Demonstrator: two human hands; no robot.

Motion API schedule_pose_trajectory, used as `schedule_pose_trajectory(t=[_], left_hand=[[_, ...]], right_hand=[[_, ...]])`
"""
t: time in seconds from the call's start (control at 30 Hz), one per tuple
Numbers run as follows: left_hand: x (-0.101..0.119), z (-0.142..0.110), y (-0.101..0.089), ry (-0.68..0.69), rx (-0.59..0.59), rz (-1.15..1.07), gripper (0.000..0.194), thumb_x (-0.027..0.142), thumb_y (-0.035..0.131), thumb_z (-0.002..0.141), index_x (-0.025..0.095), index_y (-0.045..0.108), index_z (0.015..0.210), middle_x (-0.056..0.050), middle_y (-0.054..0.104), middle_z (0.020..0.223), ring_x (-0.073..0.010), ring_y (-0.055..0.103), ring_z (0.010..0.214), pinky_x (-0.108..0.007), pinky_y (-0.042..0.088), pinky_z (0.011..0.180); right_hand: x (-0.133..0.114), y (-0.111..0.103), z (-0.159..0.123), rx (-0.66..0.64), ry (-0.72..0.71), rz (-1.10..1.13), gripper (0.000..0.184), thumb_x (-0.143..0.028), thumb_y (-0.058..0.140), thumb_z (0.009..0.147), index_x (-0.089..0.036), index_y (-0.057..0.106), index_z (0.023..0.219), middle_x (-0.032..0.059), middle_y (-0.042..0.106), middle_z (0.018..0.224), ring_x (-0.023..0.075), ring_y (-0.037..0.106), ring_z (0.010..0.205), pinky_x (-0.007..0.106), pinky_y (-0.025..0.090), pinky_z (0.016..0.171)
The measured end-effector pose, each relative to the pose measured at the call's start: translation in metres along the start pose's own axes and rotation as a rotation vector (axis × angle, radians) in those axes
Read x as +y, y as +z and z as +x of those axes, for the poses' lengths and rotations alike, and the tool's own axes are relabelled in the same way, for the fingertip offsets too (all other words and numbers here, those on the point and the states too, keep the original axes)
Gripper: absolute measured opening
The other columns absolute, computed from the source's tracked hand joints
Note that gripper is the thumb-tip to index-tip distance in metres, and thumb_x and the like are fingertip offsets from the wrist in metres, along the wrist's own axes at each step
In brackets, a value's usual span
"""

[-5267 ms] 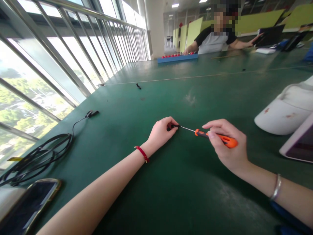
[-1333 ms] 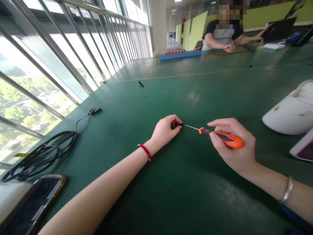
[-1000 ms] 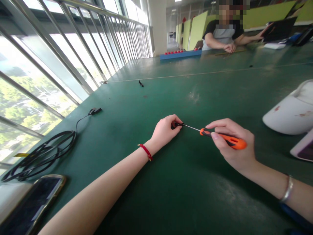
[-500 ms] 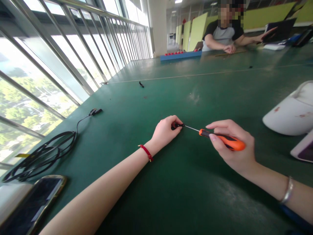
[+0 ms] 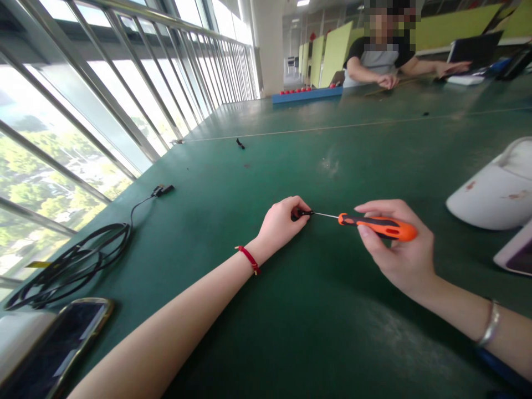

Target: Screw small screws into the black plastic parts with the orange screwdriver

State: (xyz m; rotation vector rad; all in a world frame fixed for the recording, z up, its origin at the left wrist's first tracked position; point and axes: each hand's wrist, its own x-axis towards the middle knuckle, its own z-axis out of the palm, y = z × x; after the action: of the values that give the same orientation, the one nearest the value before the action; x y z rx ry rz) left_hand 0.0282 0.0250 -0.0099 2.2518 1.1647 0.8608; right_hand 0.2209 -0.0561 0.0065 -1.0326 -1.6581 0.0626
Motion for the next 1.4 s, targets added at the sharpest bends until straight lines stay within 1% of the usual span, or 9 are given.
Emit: schedule_pose_trajectory(t=[0.13, 0.3, 0.47, 0.6, 0.83, 1.0, 1.13, 1.3, 1.4], left_hand=[[0.000, 0.000, 0.000, 0.002, 0.003, 0.003, 0.012, 0.018, 0.056, 0.078, 0.017, 0.063, 0.088, -0.002, 0.065, 0.084, -0.0134, 0.059, 0.075, -0.026, 0.050, 0.070], [-0.001, 0.000, 0.000, 0.007, 0.005, -0.011, 0.012, 0.019, 0.056, 0.078, 0.017, 0.063, 0.088, -0.002, 0.066, 0.085, -0.0134, 0.059, 0.075, -0.026, 0.050, 0.069], [-0.002, 0.000, 0.001, 0.010, 0.012, 0.001, 0.012, 0.018, 0.057, 0.078, 0.018, 0.063, 0.087, -0.001, 0.066, 0.085, -0.0133, 0.058, 0.075, -0.026, 0.050, 0.069], [-0.001, 0.000, 0.001, 0.012, 0.011, -0.002, 0.012, 0.018, 0.057, 0.078, 0.018, 0.063, 0.088, -0.001, 0.066, 0.085, -0.0133, 0.058, 0.074, -0.026, 0.050, 0.069], [-0.002, 0.000, 0.001, 0.012, 0.014, -0.008, 0.011, 0.019, 0.056, 0.079, 0.018, 0.063, 0.087, -0.001, 0.066, 0.086, -0.0133, 0.059, 0.075, -0.026, 0.050, 0.070], [-0.003, 0.000, 0.001, 0.012, 0.012, 0.002, 0.011, 0.019, 0.057, 0.078, 0.018, 0.063, 0.087, -0.001, 0.066, 0.084, -0.0130, 0.058, 0.074, -0.026, 0.050, 0.069], [-0.002, 0.000, 0.001, 0.015, 0.013, -0.006, 0.011, 0.019, 0.057, 0.078, 0.017, 0.063, 0.088, -0.002, 0.066, 0.085, -0.0132, 0.058, 0.074, -0.026, 0.050, 0.069], [-0.003, -0.001, 0.001, 0.013, 0.013, -0.014, 0.011, 0.019, 0.056, 0.079, 0.017, 0.063, 0.088, -0.001, 0.066, 0.085, -0.0131, 0.058, 0.075, -0.026, 0.050, 0.069], [-0.004, -0.001, 0.002, 0.015, 0.014, -0.016, 0.011, 0.019, 0.056, 0.079, 0.018, 0.063, 0.088, -0.001, 0.066, 0.086, -0.0130, 0.059, 0.076, -0.026, 0.050, 0.070]], right_hand=[[0.003, 0.000, 0.001, -0.013, 0.003, 0.110, 0.035, -0.016, 0.062, 0.072, -0.024, 0.054, 0.106, -0.0003, 0.056, 0.074, 0.0140, 0.057, 0.065, 0.029, 0.050, 0.059], [-0.006, -0.002, 0.002, -0.111, 0.007, 0.015, 0.016, -0.016, 0.060, 0.076, -0.023, 0.056, 0.090, -0.0061, 0.050, 0.053, 0.0081, 0.046, 0.043, 0.024, 0.039, 0.044], [0.001, 0.001, 0.000, 0.046, -0.029, 0.062, 0.031, -0.014, 0.063, 0.071, -0.023, 0.057, 0.101, 0.0005, 0.056, 0.078, 0.0128, 0.057, 0.066, 0.027, 0.050, 0.060], [0.005, 0.001, 0.000, -0.019, 0.004, 0.146, 0.044, -0.014, 0.064, 0.070, -0.023, 0.052, 0.111, 0.0003, 0.054, 0.076, 0.0134, 0.055, 0.064, 0.028, 0.049, 0.057], [-0.006, -0.002, 0.001, -0.082, -0.011, 0.002, 0.012, -0.018, 0.059, 0.077, -0.023, 0.057, 0.089, -0.0026, 0.056, 0.061, 0.0105, 0.053, 0.051, 0.024, 0.043, 0.047], [0.003, 0.002, 0.000, 0.038, -0.049, 0.115, 0.039, -0.013, 0.062, 0.072, -0.023, 0.054, 0.108, 0.0013, 0.054, 0.079, 0.0142, 0.056, 0.070, 0.030, 0.049, 0.062], [0.007, 0.001, -0.001, -0.064, -0.023, 0.224, 0.052, -0.015, 0.063, 0.071, -0.023, 0.047, 0.120, 0.0008, 0.051, 0.077, 0.0140, 0.053, 0.066, 0.030, 0.047, 0.056], [-0.002, -0.003, -0.001, -0.126, 0.027, 0.073, 0.023, -0.021, 0.057, 0.079, -0.024, 0.054, 0.102, -0.0044, 0.047, 0.055, 0.0105, 0.047, 0.046, 0.027, 0.040, 0.046], [-0.005, -0.002, -0.001, -0.094, 0.025, 0.018, 0.014, -0.023, 0.056, 0.080, -0.024, 0.056, 0.094, -0.0026, 0.052, 0.060, 0.0111, 0.050, 0.048, 0.026, 0.040, 0.045]])
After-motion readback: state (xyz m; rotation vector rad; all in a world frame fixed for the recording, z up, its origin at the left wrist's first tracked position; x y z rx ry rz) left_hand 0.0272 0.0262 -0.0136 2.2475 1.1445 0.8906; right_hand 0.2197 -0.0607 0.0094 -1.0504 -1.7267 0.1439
